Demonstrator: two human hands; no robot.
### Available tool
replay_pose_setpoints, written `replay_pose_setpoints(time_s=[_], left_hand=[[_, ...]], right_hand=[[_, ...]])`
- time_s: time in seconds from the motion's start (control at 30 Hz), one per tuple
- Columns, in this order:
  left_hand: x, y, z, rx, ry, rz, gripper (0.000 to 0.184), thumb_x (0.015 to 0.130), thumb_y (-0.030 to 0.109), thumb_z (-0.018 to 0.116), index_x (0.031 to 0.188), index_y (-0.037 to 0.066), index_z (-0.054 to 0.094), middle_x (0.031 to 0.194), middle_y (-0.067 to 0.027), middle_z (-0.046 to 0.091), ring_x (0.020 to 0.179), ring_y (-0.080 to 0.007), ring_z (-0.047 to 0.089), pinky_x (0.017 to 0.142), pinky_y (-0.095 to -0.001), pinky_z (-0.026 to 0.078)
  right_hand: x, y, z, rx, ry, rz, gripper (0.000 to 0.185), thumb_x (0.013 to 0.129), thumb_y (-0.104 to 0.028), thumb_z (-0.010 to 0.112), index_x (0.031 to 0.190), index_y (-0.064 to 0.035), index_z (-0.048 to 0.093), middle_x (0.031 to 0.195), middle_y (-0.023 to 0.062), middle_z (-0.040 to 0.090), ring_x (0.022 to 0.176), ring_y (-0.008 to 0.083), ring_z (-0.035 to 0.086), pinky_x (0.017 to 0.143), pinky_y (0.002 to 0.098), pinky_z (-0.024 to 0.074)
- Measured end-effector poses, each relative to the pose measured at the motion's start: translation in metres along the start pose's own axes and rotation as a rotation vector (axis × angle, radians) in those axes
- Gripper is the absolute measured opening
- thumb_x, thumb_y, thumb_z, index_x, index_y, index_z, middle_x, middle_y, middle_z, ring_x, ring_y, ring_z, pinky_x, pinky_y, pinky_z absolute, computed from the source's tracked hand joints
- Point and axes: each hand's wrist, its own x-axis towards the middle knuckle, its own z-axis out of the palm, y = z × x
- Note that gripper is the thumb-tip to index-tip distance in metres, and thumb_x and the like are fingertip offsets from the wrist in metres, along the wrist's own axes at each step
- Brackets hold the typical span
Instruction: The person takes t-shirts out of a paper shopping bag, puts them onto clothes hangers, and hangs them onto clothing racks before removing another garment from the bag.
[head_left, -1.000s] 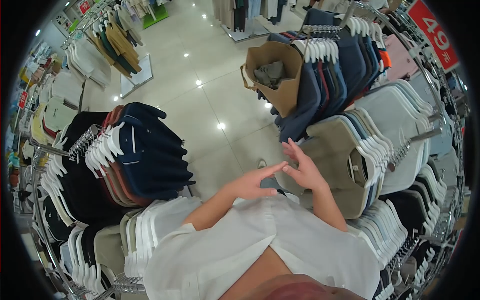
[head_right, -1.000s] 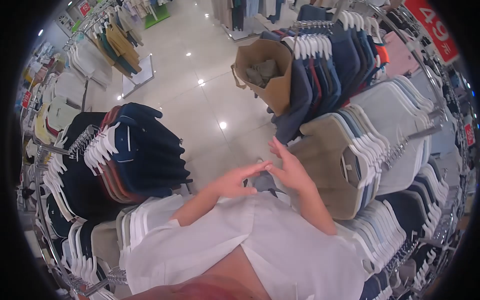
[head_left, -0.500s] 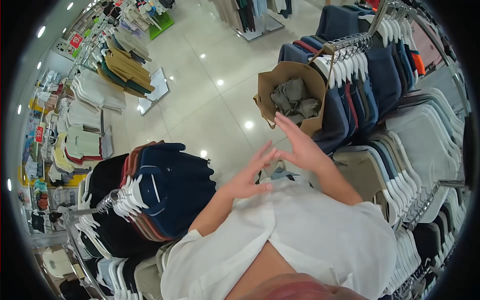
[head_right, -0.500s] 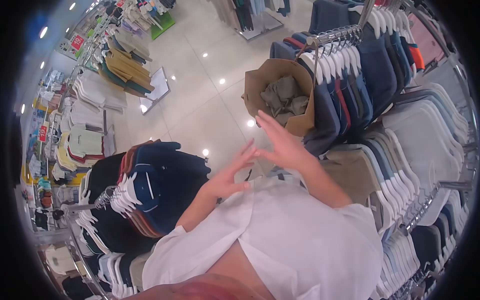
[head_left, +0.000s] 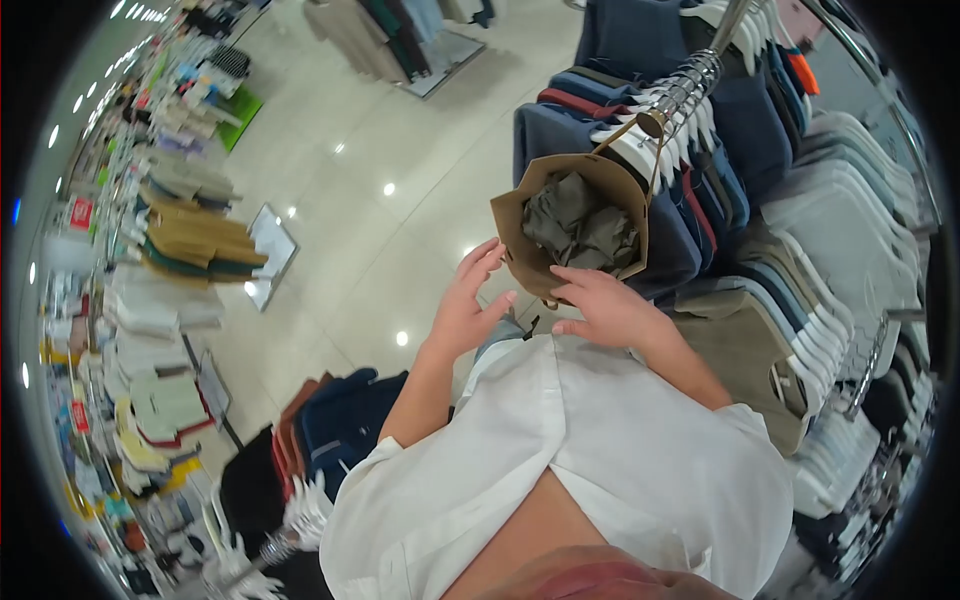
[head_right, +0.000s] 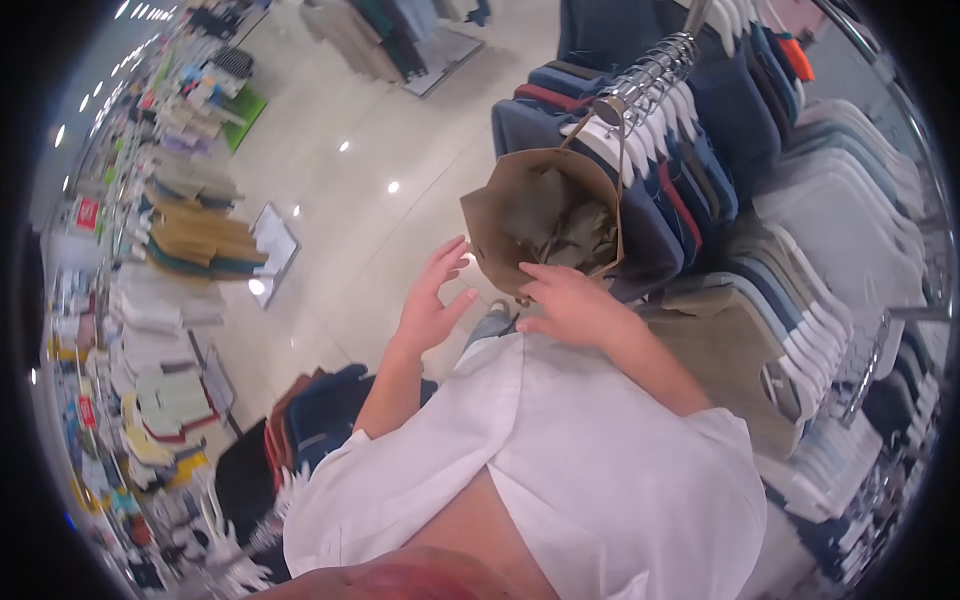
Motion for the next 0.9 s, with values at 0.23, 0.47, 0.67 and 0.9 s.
replay_pose_setpoints(time_s=[0.23, 0.47, 0.67, 0.9], left_hand=[[0.071, -0.018, -0.053, 0.235, -0.376, 0.203, 0.044, 0.092, 0.016, 0.077, 0.135, 0.008, 0.067, 0.149, -0.0092, 0.059, 0.11, -0.0262, 0.069, 0.095, -0.0385, 0.056], [0.114, -0.062, -0.063, 0.432, -0.627, 0.496, 0.031, 0.091, 0.019, 0.076, 0.121, 0.011, 0.072, 0.142, -0.0049, 0.064, 0.104, -0.0277, 0.07, 0.087, -0.0398, 0.058], [0.134, -0.065, -0.063, 0.395, -0.731, 0.56, 0.014, 0.091, 0.017, 0.074, 0.104, 0.012, 0.076, 0.12, -0.0013, 0.072, 0.097, -0.0273, 0.07, 0.084, -0.0396, 0.058], [0.141, -0.078, -0.058, 0.25, -0.682, 0.62, 0.007, 0.09, 0.014, 0.073, 0.096, 0.011, 0.075, 0.106, -0.002, 0.071, 0.09, -0.0269, 0.07, 0.078, -0.0387, 0.058]], right_hand=[[0.033, -0.026, 0.01, 0.103, 0.085, 0.347, 0.061, 0.097, -0.038, 0.069, 0.143, -0.0001, 0.057, 0.144, 0.0202, 0.061, 0.13, 0.0376, 0.058, 0.116, 0.0469, 0.04], [0.07, -0.032, 0.018, 0.057, 0.134, 0.662, 0.064, 0.097, -0.04, 0.07, 0.145, -0.0002, 0.055, 0.142, 0.0197, 0.061, 0.127, 0.038, 0.06, 0.11, 0.0465, 0.0442], [0.104, -0.017, 0.02, -0.019, 0.095, 0.78, 0.077, 0.088, -0.04, 0.078, 0.149, -0.0022, 0.051, 0.151, 0.0199, 0.052, 0.133, 0.0395, 0.057, 0.107, 0.048, 0.0497], [0.176, 0.033, 0.044, -0.291, -0.121, 1.121, 0.103, 0.079, -0.032, 0.086, 0.163, -0.0062, 0.032, 0.165, 0.0239, 0.032, 0.143, 0.0434, 0.047, 0.108, 0.0512, 0.0494]])
